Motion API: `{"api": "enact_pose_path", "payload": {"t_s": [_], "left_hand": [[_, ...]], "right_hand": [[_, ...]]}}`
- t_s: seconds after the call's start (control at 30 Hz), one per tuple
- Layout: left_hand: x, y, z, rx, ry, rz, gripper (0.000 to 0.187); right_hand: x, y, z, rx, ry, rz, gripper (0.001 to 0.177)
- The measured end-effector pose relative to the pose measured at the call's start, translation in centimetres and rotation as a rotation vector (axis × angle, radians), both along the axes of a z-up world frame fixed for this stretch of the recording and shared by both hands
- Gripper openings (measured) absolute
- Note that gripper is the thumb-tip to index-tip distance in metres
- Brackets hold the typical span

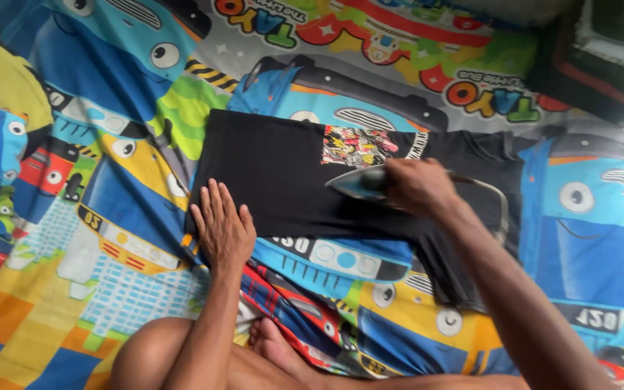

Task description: The person irons a black t-shirt on a bed, smoothing both sides with an electric iron. They flip the shirt to iron the other side and then fold it neatly.

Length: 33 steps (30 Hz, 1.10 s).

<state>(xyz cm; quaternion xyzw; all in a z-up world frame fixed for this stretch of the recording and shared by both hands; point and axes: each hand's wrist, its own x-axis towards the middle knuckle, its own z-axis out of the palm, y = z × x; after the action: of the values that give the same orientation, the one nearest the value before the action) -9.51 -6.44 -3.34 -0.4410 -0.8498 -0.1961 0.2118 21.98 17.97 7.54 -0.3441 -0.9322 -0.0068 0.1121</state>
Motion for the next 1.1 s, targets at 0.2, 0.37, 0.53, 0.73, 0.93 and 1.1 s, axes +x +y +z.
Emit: {"api": "enact_pose_path", "payload": {"t_s": [0.2,0.37,0.53,0.73,0.93,1.1], "left_hand": [[-2.0,-0.5,2.1,-0.24,-0.154,-0.002,0.073],[-4.7,-0.9,3.0,-0.514,-0.326,-0.042,0.08],[-5.1,-2.4,1.8,-0.413,-0.303,-0.074,0.074],[-5.4,-2.5,1.9,-0.388,-0.394,-0.02,0.071],[-5.7,-2.5,1.9,-0.456,-0.429,-0.019,0.072],[-7.2,-3.1,0.9,-0.307,-0.397,-0.113,0.071]], "right_hand": [[-12.2,-2.6,3.3,-0.343,-0.201,0.169,0.036],[-19.2,-3.5,1.6,-0.349,-0.291,0.129,0.049],[-20.6,-7.6,3.3,-0.367,-0.266,0.24,0.046],[-21.3,-9.0,5.1,-0.329,-0.281,0.247,0.043],[-22.9,-7.8,1.7,-0.269,-0.095,-0.149,0.049],[-21.7,-9.9,3.5,-0.233,-0.182,0.111,0.043]]}}
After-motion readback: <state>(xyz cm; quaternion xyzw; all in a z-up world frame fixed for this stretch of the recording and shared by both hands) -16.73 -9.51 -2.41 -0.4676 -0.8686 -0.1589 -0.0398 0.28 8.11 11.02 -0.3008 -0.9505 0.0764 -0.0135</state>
